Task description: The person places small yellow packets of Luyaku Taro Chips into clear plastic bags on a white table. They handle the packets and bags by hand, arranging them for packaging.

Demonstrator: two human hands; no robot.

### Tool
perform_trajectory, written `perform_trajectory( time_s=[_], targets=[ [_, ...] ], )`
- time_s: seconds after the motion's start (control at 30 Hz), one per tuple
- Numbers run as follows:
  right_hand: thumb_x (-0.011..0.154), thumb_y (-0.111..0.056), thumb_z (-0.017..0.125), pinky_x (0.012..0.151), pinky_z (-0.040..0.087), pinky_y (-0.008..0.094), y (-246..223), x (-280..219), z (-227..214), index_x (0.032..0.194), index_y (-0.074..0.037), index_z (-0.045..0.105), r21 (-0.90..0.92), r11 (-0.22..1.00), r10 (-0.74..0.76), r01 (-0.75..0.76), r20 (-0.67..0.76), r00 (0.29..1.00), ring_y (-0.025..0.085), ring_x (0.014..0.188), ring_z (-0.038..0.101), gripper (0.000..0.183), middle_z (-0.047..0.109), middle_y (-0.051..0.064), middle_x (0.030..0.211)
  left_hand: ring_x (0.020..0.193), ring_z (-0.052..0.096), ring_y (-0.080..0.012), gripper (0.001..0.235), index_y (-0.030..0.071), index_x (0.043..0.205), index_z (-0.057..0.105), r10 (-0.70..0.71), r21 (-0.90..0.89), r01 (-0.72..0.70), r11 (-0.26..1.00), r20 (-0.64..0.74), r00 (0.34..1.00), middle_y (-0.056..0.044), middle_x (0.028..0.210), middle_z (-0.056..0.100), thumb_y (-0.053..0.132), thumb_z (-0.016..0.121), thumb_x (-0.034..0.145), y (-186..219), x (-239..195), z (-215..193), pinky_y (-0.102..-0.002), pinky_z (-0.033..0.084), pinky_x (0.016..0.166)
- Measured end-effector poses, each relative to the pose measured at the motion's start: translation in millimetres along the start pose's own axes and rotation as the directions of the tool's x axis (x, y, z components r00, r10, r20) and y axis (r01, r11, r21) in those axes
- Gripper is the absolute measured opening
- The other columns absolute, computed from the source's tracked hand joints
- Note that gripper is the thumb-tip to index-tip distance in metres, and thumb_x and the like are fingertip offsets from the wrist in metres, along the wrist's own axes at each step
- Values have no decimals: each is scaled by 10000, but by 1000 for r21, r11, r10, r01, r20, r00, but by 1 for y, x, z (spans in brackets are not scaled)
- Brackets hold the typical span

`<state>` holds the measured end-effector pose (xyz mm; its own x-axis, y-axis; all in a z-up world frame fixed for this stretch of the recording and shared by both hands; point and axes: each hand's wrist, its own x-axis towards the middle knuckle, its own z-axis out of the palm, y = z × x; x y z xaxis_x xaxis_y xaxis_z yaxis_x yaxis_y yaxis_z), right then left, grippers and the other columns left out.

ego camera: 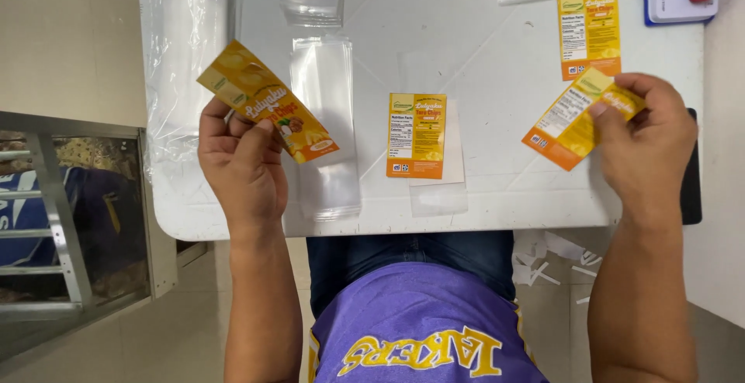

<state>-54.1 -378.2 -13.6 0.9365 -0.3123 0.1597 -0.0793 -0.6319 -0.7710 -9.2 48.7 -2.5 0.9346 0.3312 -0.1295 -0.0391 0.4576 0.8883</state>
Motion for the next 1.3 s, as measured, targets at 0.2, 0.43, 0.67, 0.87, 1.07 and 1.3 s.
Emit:
perform_trajectory(
  time_s=[0.2,0.43,0.67,0.87,1.07,1.3],
  targets=[
    [1161,139,633,862,508,334,1,29,-25,1334,114,700,-48,973,-226,226,-16,974,278,1090,641,188,609,191,1257,896,649,-138,419,54,1318,546,-44,58,41,997,40,998,-86,1007,711,-94,565,926,-3,-7,9,-260,536,701],
    [1132,163,598,934,562,344,-12,64,-37,1276,103,694,-40,960,-277,276,-41,960,289,1094,680,183,628,206,1272,906,660,-134,416,10,1318,563,-44,116,36,993,63,997,-78,983,690,-73,604,912,-11,-12,18,-281,573,792],
    [1052,50,607,839,588,291,4,110,-13,1220,-22,709,-20,994,-103,104,49,993,222,1061,684,210,697,124,1187,941,679,-146,373,33,1274,589,-123,336,64,940,155,980,-106,1081,732,-35,597,907,-15,-21,41,-280,585,820],
    [983,-31,635,945,490,389,36,136,12,1208,-37,727,-281,945,-149,170,93,984,297,1140,569,243,595,125,1231,1015,691,-178,357,31,1289,580,-159,372,63,926,233,959,-127,1137,739,-14,585,935,-15,-28,52,-308,609,860],
    [988,45,651,995,480,462,56,137,19,1241,48,734,-426,800,-415,423,117,902,373,1221,485,267,637,201,1294,1015,696,-176,365,33,1291,580,-168,380,74,922,220,961,-132,1133,739,-19,585,930,-20,-28,51,-307,611,848],
    [1105,-221,439,1178,210,556,18,141,29,1526,74,441,-416,879,-61,232,385,921,457,1481,204,515,370,283,1604,1024,697,-166,466,44,1401,517,-176,372,69,926,262,949,-132,1127,734,-6,587,943,-26,-32,61,-308,616,863]
  ],
)
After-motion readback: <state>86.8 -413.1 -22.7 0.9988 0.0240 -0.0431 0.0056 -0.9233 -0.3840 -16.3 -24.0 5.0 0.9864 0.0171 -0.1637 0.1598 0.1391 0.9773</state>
